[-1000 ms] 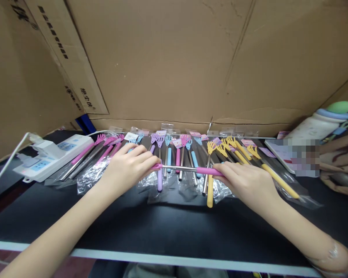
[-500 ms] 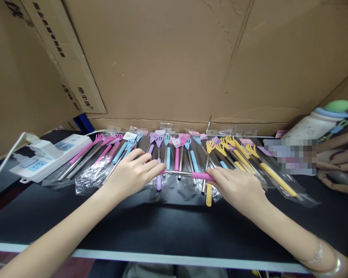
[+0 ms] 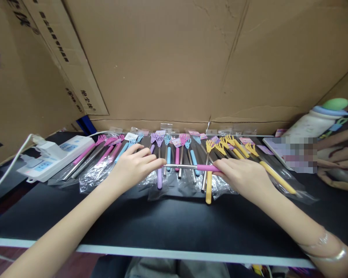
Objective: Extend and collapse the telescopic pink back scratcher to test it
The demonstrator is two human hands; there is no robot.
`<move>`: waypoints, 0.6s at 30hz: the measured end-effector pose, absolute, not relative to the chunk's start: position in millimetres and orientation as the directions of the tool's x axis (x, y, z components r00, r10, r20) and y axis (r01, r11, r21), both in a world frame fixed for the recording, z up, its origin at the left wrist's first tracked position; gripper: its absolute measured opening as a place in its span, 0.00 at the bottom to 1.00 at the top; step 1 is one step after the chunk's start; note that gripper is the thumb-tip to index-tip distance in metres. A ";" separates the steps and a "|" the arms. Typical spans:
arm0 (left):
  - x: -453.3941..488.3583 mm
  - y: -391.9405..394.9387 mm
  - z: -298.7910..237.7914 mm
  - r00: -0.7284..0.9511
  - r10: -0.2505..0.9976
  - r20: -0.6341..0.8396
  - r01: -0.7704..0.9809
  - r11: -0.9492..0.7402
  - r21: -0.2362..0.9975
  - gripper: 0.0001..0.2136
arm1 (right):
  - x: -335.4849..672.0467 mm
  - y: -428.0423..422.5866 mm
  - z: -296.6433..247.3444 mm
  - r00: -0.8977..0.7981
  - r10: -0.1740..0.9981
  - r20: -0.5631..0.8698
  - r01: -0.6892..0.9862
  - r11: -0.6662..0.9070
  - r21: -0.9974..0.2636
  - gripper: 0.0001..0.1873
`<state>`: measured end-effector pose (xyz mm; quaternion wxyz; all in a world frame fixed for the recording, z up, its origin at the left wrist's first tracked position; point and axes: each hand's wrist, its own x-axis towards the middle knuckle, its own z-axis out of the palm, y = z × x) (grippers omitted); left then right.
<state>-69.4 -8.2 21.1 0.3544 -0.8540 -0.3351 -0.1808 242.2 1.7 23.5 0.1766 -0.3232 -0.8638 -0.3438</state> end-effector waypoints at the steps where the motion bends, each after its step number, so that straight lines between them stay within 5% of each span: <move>1: -71.7 -7.0 22.0 0.703 0.452 0.550 0.709 -0.511 -0.486 0.07 | 245.0 3.2 24.1 -0.720 0.442 0.535 0.690 0.543 0.479 0.19; 18: -106.6 -1.2 42.8 0.668 0.534 0.518 0.738 -0.384 -0.555 0.07 | 320.0 21.7 32.1 -0.645 0.629 0.434 0.763 0.499 0.411 0.25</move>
